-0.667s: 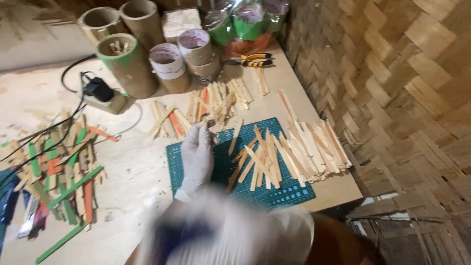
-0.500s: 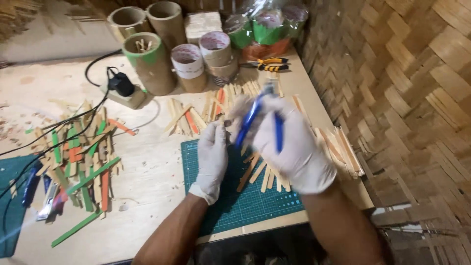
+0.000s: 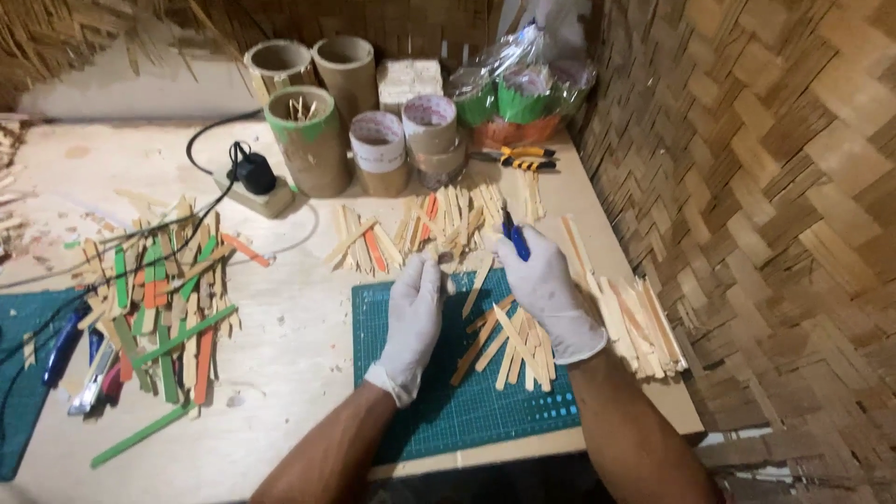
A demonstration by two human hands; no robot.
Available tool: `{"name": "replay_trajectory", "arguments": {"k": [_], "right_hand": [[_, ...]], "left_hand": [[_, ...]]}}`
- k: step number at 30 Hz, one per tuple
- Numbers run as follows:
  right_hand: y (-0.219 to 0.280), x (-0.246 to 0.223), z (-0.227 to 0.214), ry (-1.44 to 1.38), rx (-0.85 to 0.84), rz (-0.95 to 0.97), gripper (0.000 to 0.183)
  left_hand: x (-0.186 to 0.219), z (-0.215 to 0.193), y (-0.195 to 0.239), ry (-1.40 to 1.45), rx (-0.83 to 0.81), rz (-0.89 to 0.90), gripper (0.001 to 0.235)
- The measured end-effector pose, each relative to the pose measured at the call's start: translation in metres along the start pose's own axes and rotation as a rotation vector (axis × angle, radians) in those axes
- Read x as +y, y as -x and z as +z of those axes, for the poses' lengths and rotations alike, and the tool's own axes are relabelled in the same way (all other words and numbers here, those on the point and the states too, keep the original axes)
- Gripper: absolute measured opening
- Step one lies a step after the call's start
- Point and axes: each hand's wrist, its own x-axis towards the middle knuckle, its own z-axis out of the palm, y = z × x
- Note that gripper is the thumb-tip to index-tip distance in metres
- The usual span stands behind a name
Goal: Trimming the ends of thin wooden sticks using a handheld cutter on a cutting mat in a workshop environment.
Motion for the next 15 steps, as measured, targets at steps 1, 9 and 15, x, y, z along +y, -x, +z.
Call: {"name": "replay_trajectory", "arguments": {"k": [1, 9, 15], "right_hand": [[0.004, 0.001, 0.002, 0.299, 0.056, -0.164, 0.029], [0.01, 0.019, 0.022, 0.342, -0.026, -0.214, 0.021], [0.02, 0.016, 0.031, 0.41, -0.032, -0.309, 0.022]], "left_hand": [[0.007, 0.0, 0.004, -0.021, -0.002, 0.0, 0.03], [-0.016, -0.003, -0.006, -0.086, 0.002, 0.06, 0.029], [-0.004, -0.001, 0.001, -0.103, 0.024, 0.082, 0.028]]}}
